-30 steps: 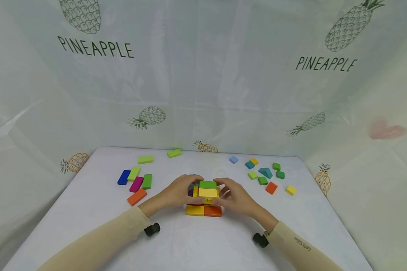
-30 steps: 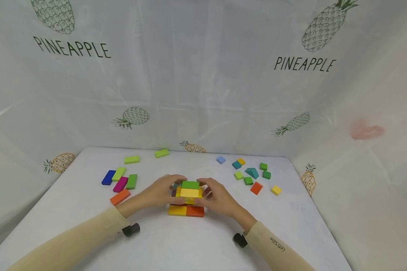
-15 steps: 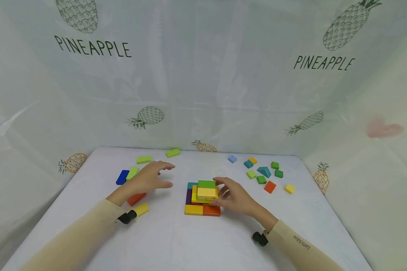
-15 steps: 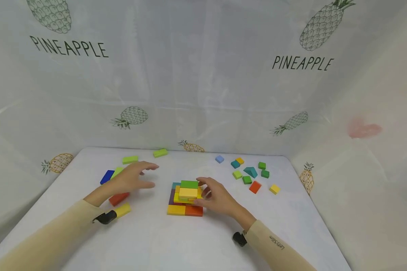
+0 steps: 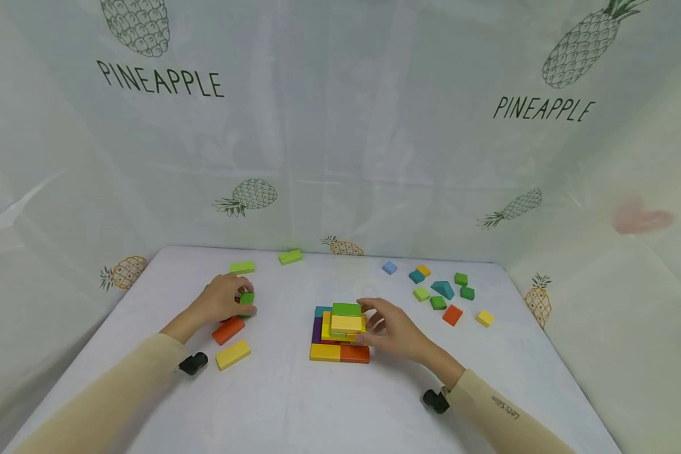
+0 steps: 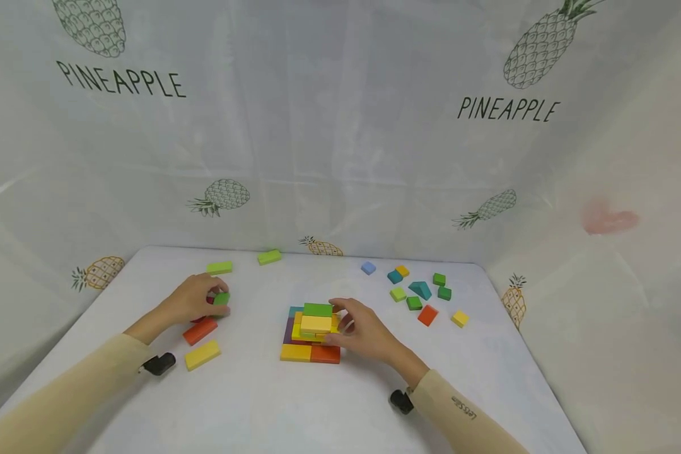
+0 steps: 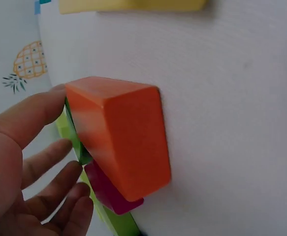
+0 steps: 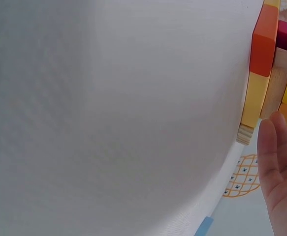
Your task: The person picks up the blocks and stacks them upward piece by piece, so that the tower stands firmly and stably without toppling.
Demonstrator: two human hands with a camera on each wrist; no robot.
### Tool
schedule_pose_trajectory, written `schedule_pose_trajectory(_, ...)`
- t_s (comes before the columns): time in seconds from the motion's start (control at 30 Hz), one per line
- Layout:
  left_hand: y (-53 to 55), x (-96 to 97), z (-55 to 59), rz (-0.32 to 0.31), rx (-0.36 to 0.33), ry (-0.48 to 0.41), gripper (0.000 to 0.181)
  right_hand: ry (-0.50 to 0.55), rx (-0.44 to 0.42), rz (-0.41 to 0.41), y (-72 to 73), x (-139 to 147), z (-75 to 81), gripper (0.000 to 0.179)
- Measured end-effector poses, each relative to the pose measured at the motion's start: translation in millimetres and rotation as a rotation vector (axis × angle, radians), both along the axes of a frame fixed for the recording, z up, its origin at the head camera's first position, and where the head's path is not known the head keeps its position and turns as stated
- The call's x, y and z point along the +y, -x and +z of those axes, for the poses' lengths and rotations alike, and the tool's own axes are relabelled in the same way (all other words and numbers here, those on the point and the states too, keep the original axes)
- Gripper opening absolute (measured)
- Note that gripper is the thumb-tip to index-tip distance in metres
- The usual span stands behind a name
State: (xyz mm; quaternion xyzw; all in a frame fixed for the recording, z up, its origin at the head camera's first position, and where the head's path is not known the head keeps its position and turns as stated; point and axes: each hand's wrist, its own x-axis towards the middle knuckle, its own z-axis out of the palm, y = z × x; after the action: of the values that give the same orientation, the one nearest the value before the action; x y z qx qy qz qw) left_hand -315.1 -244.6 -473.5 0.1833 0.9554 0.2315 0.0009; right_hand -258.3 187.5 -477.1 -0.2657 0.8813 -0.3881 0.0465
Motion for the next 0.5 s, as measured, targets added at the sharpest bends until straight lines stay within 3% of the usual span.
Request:
schedule_pose_trajectory(0.2,-1.0,9.2,5.3,-0.094,-0.062,-0.036,0.049,0.014,0.003,0.011,-0.6,1.2,0.1,0.076)
schedule_pose_trajectory(0.4,-2.2,9.9,4.4,-0.011,-0.082,-0.009,0.049,0.01,-0.006,0.006,0.0,0.5,0.3,0.075)
schedule_pose_trajectory(0.5,-3.5,8.5,5.3,-0.006,-0.105,-0.011,0.046,0.0,-0.013,-0.006,0.2,0.7,-0.1,0.076)
